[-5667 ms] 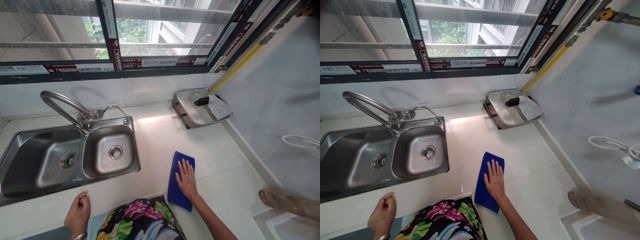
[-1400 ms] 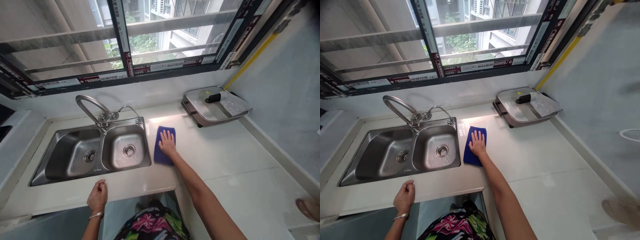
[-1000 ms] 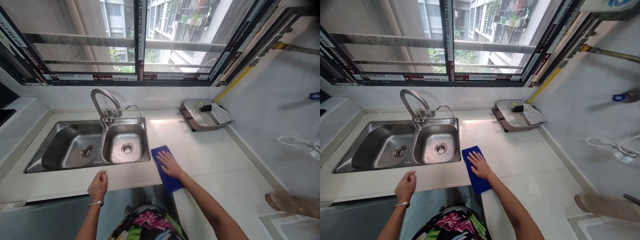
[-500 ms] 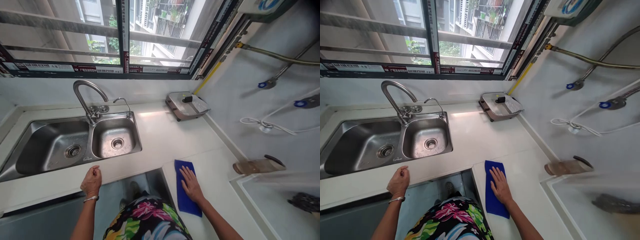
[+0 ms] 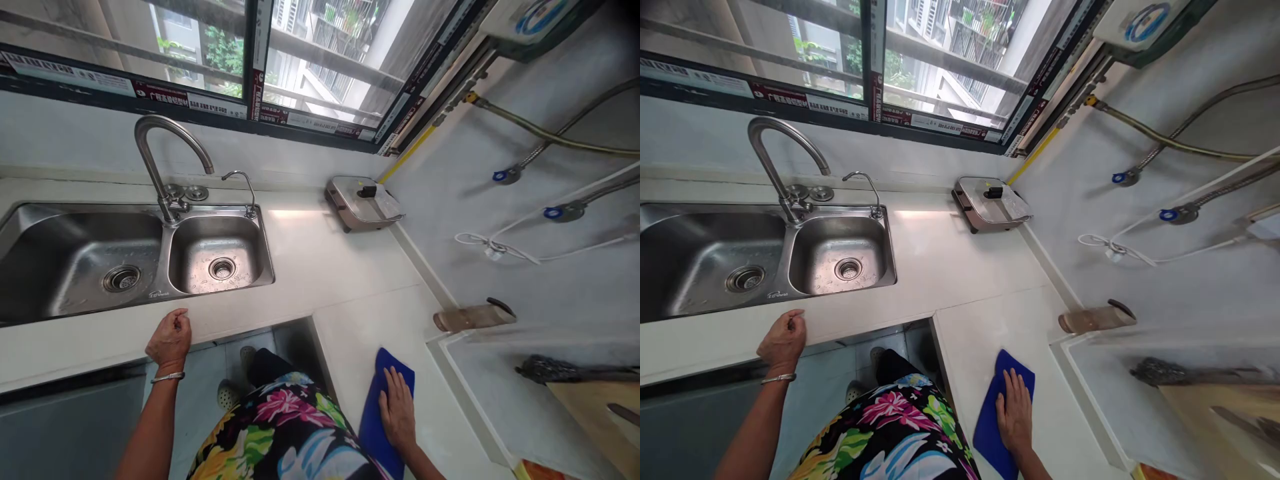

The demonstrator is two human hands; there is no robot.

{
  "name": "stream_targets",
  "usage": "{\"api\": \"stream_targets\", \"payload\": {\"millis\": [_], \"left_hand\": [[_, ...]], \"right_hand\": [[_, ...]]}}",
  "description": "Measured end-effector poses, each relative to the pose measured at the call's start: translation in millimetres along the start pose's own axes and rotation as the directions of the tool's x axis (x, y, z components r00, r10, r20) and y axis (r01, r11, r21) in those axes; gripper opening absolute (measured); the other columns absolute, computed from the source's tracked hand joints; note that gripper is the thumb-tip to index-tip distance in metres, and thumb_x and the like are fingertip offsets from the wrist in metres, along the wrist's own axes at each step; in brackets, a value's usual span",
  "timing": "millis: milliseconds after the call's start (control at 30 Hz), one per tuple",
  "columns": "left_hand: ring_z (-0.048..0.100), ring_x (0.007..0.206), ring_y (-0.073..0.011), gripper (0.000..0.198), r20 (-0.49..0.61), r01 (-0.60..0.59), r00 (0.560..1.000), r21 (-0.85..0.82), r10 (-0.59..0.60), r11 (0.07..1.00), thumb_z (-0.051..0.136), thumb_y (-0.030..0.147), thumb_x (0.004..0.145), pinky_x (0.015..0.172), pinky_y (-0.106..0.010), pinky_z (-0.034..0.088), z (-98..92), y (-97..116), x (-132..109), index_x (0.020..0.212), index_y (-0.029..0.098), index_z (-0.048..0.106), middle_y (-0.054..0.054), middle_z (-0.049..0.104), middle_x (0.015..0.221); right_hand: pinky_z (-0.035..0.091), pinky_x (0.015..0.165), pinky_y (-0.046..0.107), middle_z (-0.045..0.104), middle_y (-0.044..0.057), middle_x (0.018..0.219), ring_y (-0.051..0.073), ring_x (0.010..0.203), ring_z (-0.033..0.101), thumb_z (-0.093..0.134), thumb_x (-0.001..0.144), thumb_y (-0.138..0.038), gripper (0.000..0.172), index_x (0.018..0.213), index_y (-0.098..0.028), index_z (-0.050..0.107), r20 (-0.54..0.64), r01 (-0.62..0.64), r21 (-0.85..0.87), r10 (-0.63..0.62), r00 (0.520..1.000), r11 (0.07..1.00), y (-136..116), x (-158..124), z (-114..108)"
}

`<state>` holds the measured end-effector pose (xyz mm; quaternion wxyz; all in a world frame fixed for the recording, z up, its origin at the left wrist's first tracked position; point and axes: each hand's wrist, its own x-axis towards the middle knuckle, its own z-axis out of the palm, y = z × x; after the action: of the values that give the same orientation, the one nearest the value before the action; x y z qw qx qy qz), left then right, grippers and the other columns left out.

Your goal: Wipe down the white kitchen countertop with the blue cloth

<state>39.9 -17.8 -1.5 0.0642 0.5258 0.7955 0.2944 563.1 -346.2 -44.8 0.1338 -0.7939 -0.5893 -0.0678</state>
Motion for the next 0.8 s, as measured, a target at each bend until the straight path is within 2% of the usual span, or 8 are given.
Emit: {"api": "stream_targets", "payload": {"millis": [167,300,433,600,800], "left_hand": [[0.058,0.072,-0.0175,0.033,0.014,-0.042,0.999,-0.006,0.042,0.999,0.045,0.025,0.092,0.061,-0.029,0.031,3.8,-1,0,0.103,0.021,0.076,-0.006,0.074,0.089],[0.060,0.074,-0.0176,0.032,0.005,-0.045,0.999,0.015,0.045,0.999,0.046,0.024,0.092,0.062,-0.029,0.033,6.0,-1,-2,0.100,0.021,0.076,-0.006,0.076,0.093],[0.062,0.077,-0.0177,0.031,0.018,-0.040,0.999,0.035,0.039,0.999,0.047,0.024,0.092,0.065,-0.028,0.035,6.1,-3,-3,0.101,0.021,0.076,-0.005,0.077,0.094],[0.064,0.080,-0.0178,0.031,0.078,-0.046,0.996,0.029,0.043,0.999,0.046,0.022,0.091,0.069,-0.027,0.039,2.3,-3,-2,0.099,0.020,0.076,-0.006,0.078,0.094],[0.065,0.079,-0.0177,0.030,0.054,-0.022,0.998,0.064,0.019,0.998,0.047,0.023,0.091,0.067,-0.027,0.038,-0.4,-2,-5,0.099,0.022,0.076,-0.006,0.077,0.090]], "right_hand": [[0.033,0.117,0.066,0.026,0.009,0.165,0.037,0.150,0.027,0.030,0.099,-0.036,0.067,0.163,-0.028,0.010,-0.025,0.003,-0.042,-0.004,1.000,0.999,-5,13,7],[0.033,0.113,0.069,0.028,0.014,0.164,0.041,0.148,0.028,0.031,0.098,-0.038,0.069,0.163,-0.024,0.013,-0.101,-0.039,-0.071,0.032,0.994,0.997,-13,43,26],[0.031,0.113,0.068,0.032,0.019,0.160,0.042,0.147,0.030,0.031,0.097,-0.038,0.069,0.162,-0.018,0.018,-0.136,-0.048,-0.085,0.036,0.990,0.995,-31,95,46],[0.028,0.116,0.065,0.034,0.022,0.159,0.040,0.148,0.026,0.029,0.098,-0.037,0.066,0.158,-0.011,0.028,-0.095,-0.007,-0.075,0.000,0.996,0.997,-59,171,62],[0.029,0.115,0.063,0.036,0.022,0.157,0.040,0.147,0.027,0.033,0.096,-0.034,0.064,0.154,-0.007,0.035,-0.080,0.007,-0.095,-0.014,0.997,0.995,-96,250,82]]}}
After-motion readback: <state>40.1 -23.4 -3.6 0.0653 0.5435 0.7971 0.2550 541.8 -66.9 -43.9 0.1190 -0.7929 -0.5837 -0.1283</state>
